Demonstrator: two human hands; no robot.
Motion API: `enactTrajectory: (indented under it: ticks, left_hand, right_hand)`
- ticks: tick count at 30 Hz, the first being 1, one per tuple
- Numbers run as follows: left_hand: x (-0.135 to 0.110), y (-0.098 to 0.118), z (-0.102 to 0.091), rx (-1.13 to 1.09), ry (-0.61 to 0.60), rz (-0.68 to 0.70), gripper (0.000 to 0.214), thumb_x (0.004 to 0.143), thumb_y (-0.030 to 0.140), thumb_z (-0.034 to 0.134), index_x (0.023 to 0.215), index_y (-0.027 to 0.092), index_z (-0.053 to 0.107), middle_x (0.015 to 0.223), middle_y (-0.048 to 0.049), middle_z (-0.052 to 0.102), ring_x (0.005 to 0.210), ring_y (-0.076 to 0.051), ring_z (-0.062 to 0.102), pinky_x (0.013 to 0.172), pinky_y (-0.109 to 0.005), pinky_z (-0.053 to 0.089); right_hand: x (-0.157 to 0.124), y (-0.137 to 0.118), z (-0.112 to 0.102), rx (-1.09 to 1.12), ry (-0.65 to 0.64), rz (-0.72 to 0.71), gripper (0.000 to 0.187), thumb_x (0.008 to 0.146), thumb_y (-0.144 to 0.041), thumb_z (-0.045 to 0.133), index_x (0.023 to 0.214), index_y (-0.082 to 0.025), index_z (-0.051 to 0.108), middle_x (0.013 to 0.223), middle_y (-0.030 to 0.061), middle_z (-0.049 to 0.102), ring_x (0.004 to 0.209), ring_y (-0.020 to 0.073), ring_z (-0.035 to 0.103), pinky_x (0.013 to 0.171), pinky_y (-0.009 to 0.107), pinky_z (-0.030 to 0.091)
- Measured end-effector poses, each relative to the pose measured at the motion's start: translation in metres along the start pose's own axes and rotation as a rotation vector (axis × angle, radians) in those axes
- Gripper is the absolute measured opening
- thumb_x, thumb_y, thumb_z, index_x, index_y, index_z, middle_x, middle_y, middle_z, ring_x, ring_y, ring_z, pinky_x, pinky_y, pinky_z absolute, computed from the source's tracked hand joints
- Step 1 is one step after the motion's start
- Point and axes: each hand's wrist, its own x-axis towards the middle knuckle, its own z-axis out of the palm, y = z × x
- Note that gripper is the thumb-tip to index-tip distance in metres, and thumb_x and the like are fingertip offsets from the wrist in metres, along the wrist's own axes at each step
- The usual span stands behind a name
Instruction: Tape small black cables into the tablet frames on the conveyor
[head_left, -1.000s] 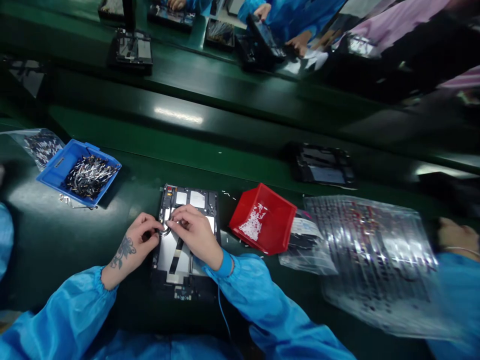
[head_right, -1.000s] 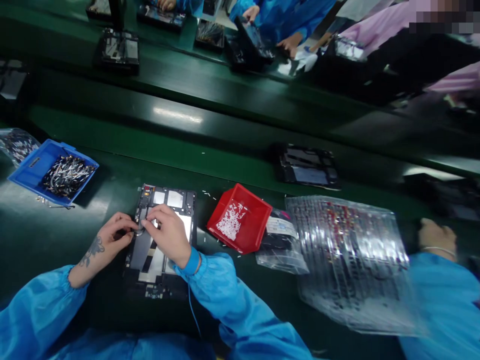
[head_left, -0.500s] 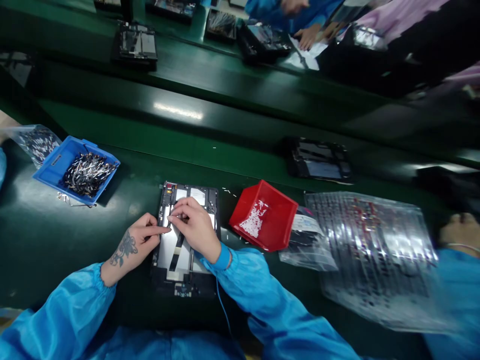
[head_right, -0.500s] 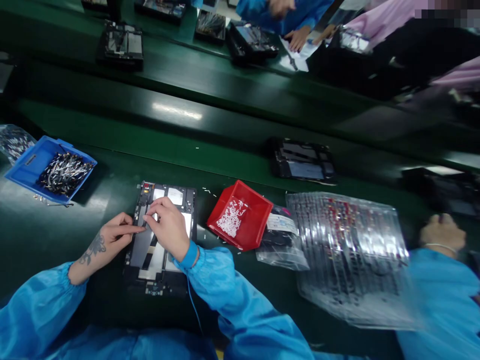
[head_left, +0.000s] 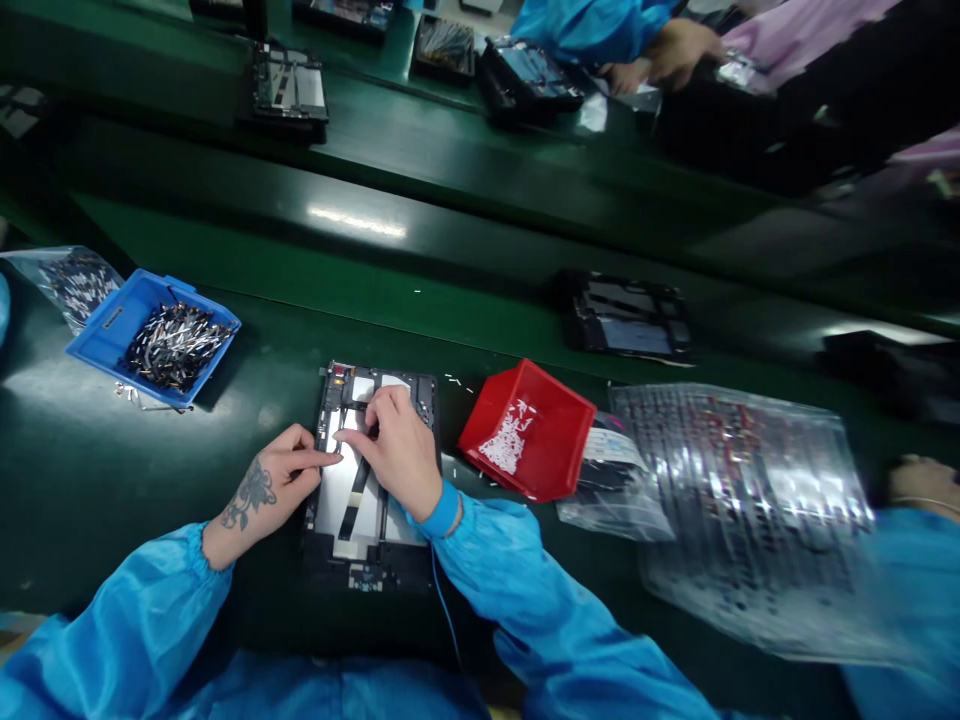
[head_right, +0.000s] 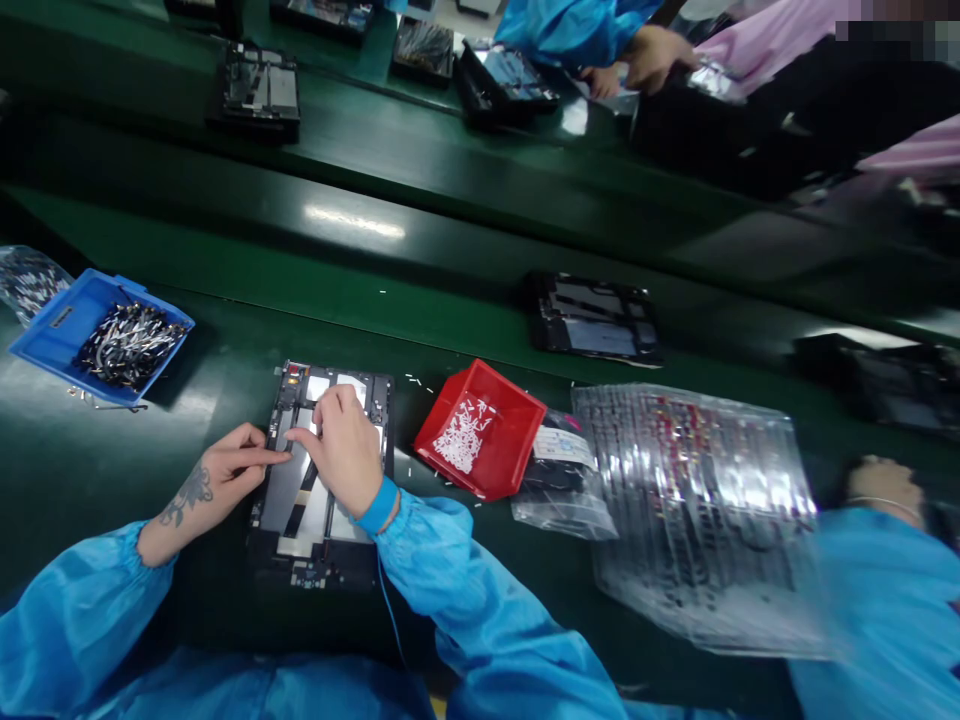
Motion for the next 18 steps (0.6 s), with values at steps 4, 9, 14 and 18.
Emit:
enactTrajectory:
  ticks: [4,9,14,18]
  left_hand:
    - [0.000,0.002,-0.001,-0.004,-0.007,-0.002,0.032,0.083,0.018,0.048,0.100,0.024,0.075,0.086,-0.0032,0.051,0.078,-0.015,0.053,0.065,-0.024,0.045]
    - [0.001,0.003,-0.001,0.008,0.009,-0.005,0.031,0.083,0.018,0.048,0.098,0.024,0.075,0.085,-0.0032,0.052,0.076,-0.014,0.053,0.066,-0.025,0.046]
    - [0.000,-0.001,-0.001,0.033,0.029,0.032,0.034,0.081,0.017,0.047,0.098,0.026,0.075,0.084,-0.0025,0.053,0.077,-0.015,0.054,0.069,-0.026,0.046]
    - [-0.001,-0.003,0.000,0.023,0.047,0.017,0.035,0.082,0.017,0.046,0.100,0.026,0.075,0.085,-0.0024,0.053,0.080,-0.015,0.055,0.071,-0.026,0.046]
  right_hand:
    - [0.002,0.003,-0.001,-0.092,0.047,-0.054,0.031,0.087,-0.048,0.057,0.078,-0.020,0.048,0.092,0.0061,0.050,0.084,0.0213,0.051,0.062,0.030,0.040]
    - [0.020,-0.001,-0.001,-0.167,0.091,-0.073,0.036,0.084,-0.054,0.057,0.082,-0.018,0.053,0.100,0.0130,0.052,0.093,0.0291,0.047,0.072,0.040,0.044]
    - [0.022,-0.001,-0.009,-0.168,0.162,-0.146,0.021,0.087,-0.038,0.060,0.084,-0.018,0.058,0.115,0.0159,0.054,0.108,0.0325,0.046,0.091,0.052,0.040]
    - [-0.046,0.000,-0.026,-0.092,0.168,-0.286,0.015,0.089,-0.036,0.056,0.086,-0.022,0.060,0.114,0.0126,0.059,0.110,0.0305,0.051,0.106,0.055,0.034]
